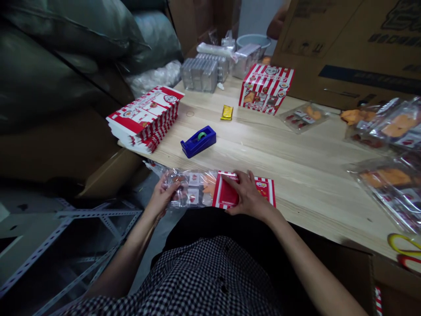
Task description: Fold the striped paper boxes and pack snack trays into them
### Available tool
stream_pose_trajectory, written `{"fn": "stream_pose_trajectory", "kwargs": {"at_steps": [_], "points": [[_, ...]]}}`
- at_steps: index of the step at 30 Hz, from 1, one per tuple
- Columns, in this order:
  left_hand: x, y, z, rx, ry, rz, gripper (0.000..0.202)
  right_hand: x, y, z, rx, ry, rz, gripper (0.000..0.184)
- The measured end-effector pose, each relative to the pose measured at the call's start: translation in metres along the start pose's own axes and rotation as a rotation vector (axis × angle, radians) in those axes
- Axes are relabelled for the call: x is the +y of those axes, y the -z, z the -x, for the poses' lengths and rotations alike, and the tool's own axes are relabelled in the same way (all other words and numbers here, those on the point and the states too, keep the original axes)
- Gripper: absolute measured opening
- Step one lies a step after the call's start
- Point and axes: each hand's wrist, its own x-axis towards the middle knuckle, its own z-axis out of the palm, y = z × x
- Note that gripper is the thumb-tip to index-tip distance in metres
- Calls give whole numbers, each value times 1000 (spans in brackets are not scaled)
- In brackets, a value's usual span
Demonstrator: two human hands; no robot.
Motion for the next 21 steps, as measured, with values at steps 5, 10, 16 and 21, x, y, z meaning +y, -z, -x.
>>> {"fn": "stream_pose_trajectory", "kwargs": {"at_steps": [5,10,16,21], "points": [[-4,-7,-9,-167,88,-2,72,-5,3,2,-66,59,-48,106],[-8,-35,-5,-106,-8,-22,73,-4,-2,3,3,23,1,108],[-5,-35,-7,-58,8,52,68,-13,6,1,37,-6,31,107],[11,-30,-9,-136,-52,-105,63,-40,4,-6,64,15,-38,102]]}}
